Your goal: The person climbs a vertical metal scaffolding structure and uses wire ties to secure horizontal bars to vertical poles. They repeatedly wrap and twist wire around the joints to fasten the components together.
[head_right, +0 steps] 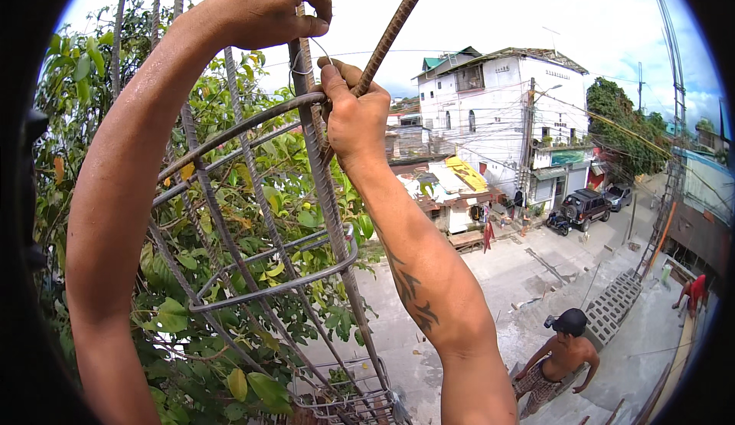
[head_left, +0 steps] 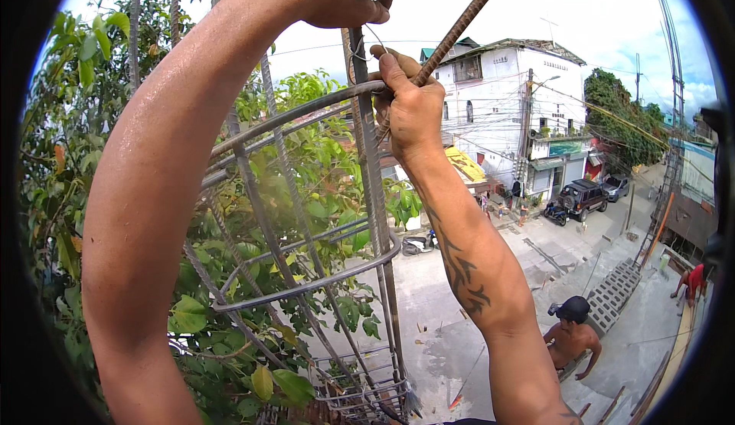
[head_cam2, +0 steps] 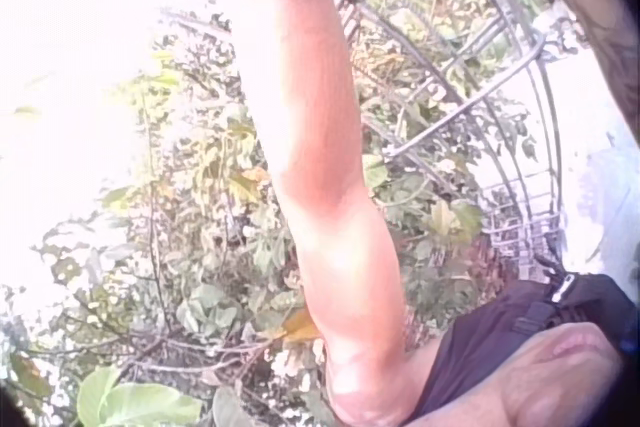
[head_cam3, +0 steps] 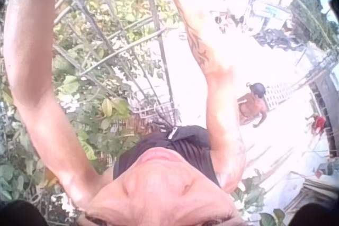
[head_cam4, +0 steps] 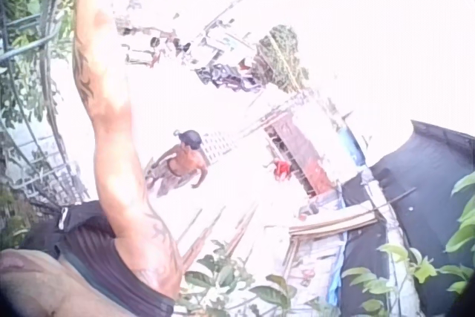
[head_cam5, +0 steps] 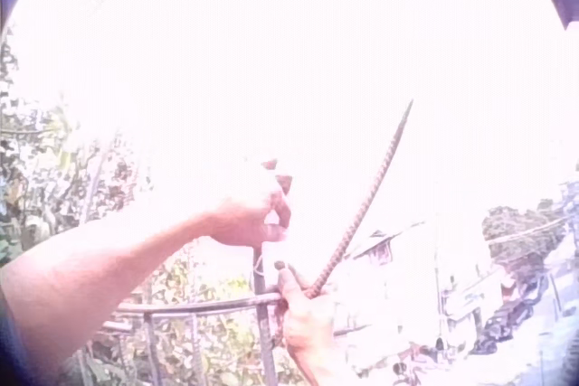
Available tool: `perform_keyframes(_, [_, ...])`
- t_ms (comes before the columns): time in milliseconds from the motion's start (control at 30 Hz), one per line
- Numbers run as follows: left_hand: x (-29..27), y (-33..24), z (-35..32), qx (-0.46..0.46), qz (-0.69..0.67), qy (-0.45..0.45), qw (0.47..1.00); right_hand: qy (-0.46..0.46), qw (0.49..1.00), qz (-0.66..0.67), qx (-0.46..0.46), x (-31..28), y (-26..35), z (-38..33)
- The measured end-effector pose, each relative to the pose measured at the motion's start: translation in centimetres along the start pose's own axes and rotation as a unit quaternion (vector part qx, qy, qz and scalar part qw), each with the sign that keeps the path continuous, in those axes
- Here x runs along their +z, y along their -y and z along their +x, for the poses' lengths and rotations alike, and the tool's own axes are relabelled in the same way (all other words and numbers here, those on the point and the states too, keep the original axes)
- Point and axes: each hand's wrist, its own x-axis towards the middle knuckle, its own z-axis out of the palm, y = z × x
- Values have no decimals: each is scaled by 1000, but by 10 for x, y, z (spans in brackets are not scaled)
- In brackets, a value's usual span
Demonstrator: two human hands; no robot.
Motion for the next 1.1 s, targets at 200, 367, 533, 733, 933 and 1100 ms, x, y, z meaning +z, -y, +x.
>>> perform_keyframes(200, [-29,4,-39,-161,-203,-23,966,50,994,-94,16,3,6,16])
perform_keyframes(367, [-15,6,-57,-277,-418,-5,865,138,988,-56,47,-6,10,21])
perform_keyframes(533, [13,21,-61,-358,-617,-90,695,209,974,-71,61,-9,14,28])
perform_keyframes(733, [83,26,-61,-150,-798,-289,508,269,946,-146,107,-12,21,39])
perform_keyframes(933, [87,1,-46,-283,-772,-251,511,298,937,-70,166,-12,25,39])
perform_keyframes(1100, [64,-19,-63,-312,-702,-256,587,268,949,-96,133,-18,23,34])
